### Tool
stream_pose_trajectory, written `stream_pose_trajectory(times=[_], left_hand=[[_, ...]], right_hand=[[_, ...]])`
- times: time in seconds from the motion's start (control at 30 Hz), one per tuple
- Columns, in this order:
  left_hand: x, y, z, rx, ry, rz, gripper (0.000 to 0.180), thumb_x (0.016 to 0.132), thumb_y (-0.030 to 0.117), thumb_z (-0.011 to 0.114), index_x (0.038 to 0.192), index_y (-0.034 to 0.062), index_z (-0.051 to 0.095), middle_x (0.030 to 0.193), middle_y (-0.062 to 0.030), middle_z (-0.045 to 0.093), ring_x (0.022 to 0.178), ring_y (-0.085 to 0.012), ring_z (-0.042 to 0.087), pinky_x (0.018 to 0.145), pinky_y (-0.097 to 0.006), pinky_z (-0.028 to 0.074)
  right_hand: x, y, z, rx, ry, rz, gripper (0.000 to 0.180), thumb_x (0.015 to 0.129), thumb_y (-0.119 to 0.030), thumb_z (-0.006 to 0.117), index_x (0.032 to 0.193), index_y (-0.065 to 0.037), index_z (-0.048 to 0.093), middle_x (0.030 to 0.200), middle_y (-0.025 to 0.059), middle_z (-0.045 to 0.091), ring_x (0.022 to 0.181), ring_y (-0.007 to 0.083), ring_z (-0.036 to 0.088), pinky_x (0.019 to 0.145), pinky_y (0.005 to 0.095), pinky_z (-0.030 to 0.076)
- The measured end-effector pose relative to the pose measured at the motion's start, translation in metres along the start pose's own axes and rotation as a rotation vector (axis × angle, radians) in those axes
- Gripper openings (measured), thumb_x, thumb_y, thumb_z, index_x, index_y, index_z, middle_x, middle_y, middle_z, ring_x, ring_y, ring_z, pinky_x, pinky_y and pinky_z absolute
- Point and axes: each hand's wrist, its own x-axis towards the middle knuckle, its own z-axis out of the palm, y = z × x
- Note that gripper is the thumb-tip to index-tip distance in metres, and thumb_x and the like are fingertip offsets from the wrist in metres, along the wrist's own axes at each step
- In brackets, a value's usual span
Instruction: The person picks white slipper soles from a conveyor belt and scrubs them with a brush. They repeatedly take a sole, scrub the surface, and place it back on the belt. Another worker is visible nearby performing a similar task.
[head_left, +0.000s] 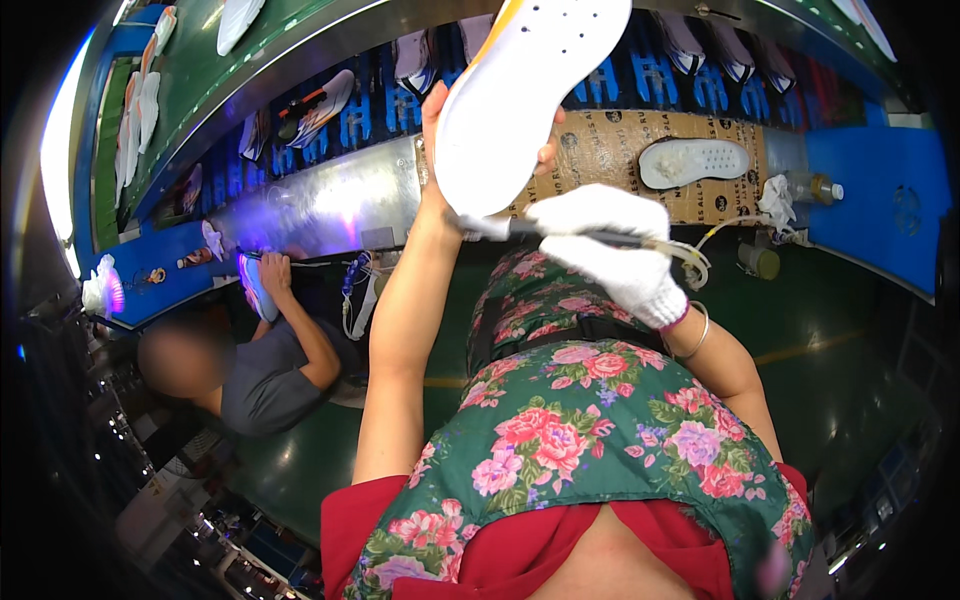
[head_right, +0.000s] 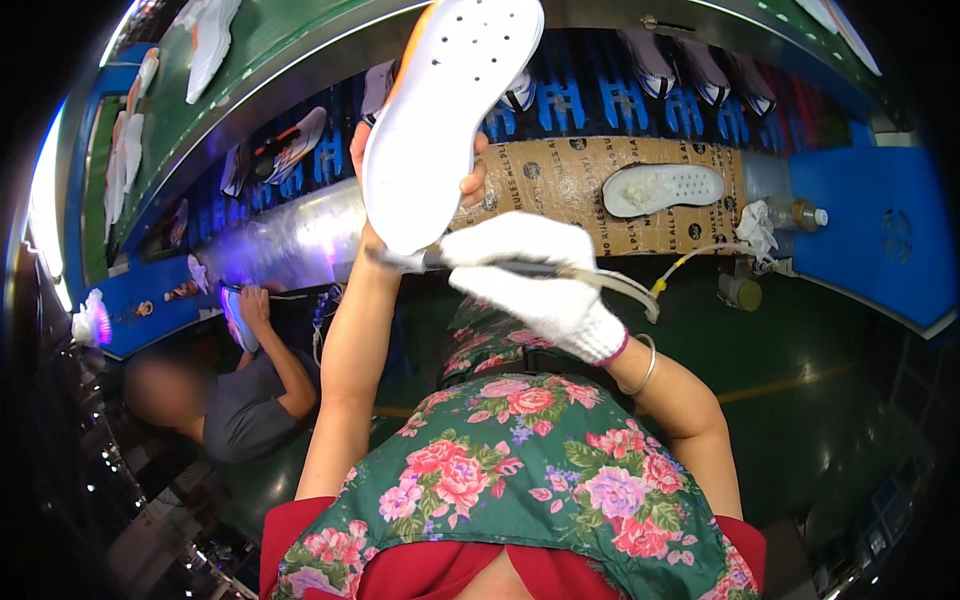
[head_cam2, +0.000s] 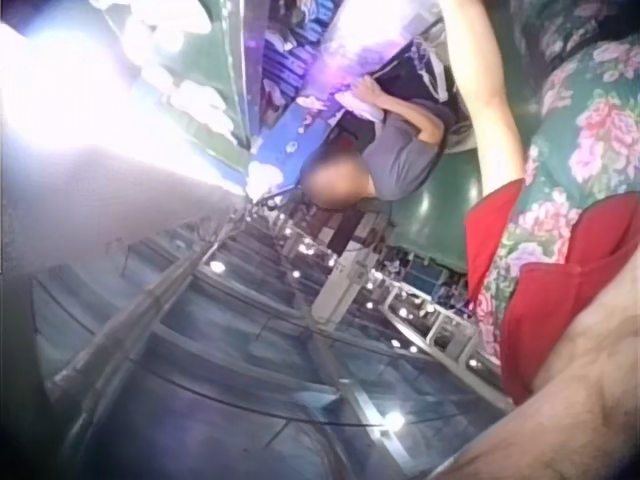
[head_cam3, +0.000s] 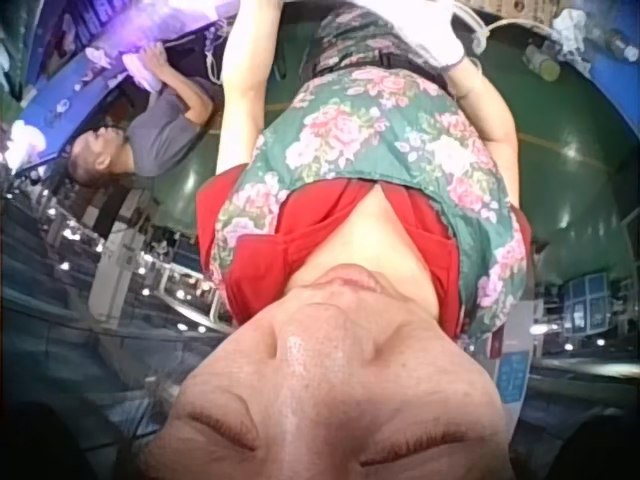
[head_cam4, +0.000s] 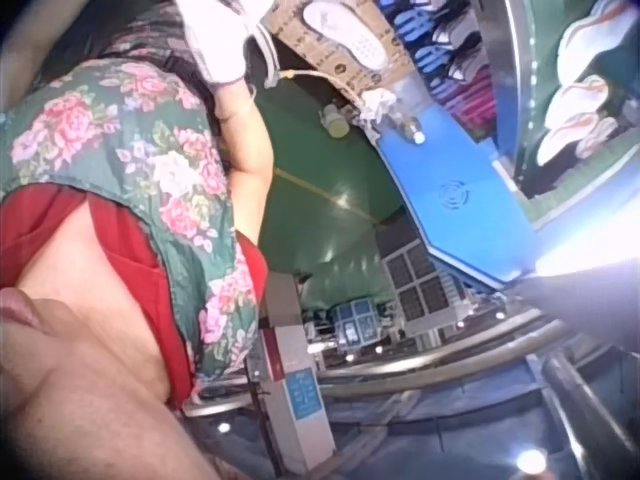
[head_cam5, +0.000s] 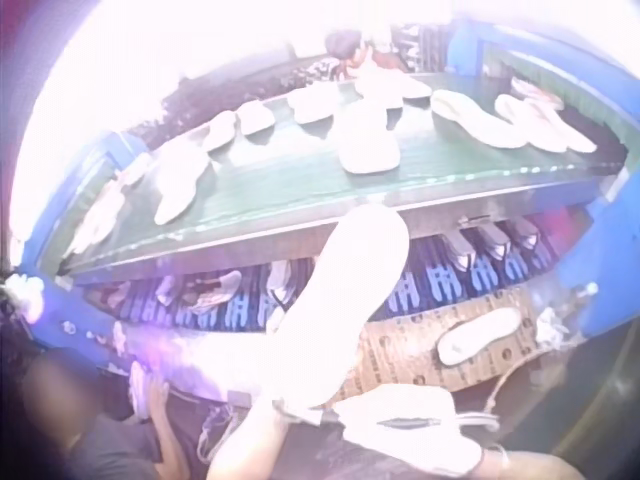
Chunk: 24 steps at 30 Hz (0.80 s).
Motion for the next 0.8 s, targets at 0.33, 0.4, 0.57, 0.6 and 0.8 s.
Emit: stream_pose_trajectory(times=[0.33,0.4,0.57,0.6,0.8], left_hand=[[-0.033,-0.049,0.022,-0.028,0.300,0.016,0.088,0.090,0.072,0.040,0.150,0.0073,0.042,0.124,-0.0269,0.055,0.089,-0.0405,0.059,0.073,-0.051,0.051],[-0.033,-0.051,0.027,-0.083,0.289,0.035,0.087,0.091,0.072,0.039,0.150,0.0077,0.042,0.125,-0.0270,0.055,0.090,-0.0411,0.059,0.074,-0.051,0.053],[-0.033,-0.034,0.026,-0.119,0.560,0.209,0.088,0.093,0.070,0.041,0.151,0.0047,0.037,0.133,-0.0279,0.053,0.095,-0.0442,0.059,0.078,-0.056,0.058],[-0.039,-0.032,0.019,-0.095,0.268,0.161,0.090,0.092,0.071,0.043,0.151,0.0034,0.036,0.128,-0.0295,0.054,0.094,-0.0456,0.060,0.078,-0.057,0.057],[-0.052,-0.019,0.034,-0.172,0.226,0.289,0.098,0.088,0.073,0.053,0.144,-0.0058,0.036,0.120,-0.0288,0.050,0.089,-0.0433,0.056,0.069,-0.051,0.056]], right_hand=[[0.083,-0.030,-0.073,-0.959,0.190,-0.773,0.023,0.084,-0.005,0.074,0.107,-0.004,0.075,0.103,0.0115,0.075,0.090,0.0245,0.072,0.080,0.0328,0.057],[0.076,-0.033,-0.062,-1.084,0.218,-0.786,0.026,0.080,-0.004,0.075,0.106,-0.006,0.075,0.103,0.0116,0.074,0.088,0.0282,0.071,0.079,0.0349,0.056],[0.026,-0.012,-0.009,-0.864,-0.050,-0.643,0.024,0.080,-0.003,0.077,0.103,-0.007,0.075,0.095,0.0093,0.074,0.081,0.0258,0.069,0.073,0.0348,0.055],[0.018,-0.016,-0.002,-0.746,-0.127,-0.521,0.023,0.079,-0.004,0.077,0.102,-0.007,0.075,0.094,0.0091,0.074,0.079,0.0256,0.069,0.072,0.0349,0.055],[0.009,-0.026,-0.023,0.205,-0.106,-0.056,0.018,0.074,-0.002,0.080,0.090,0.004,0.074,0.094,0.0192,0.073,0.078,0.0247,0.069,0.070,0.0335,0.056]])
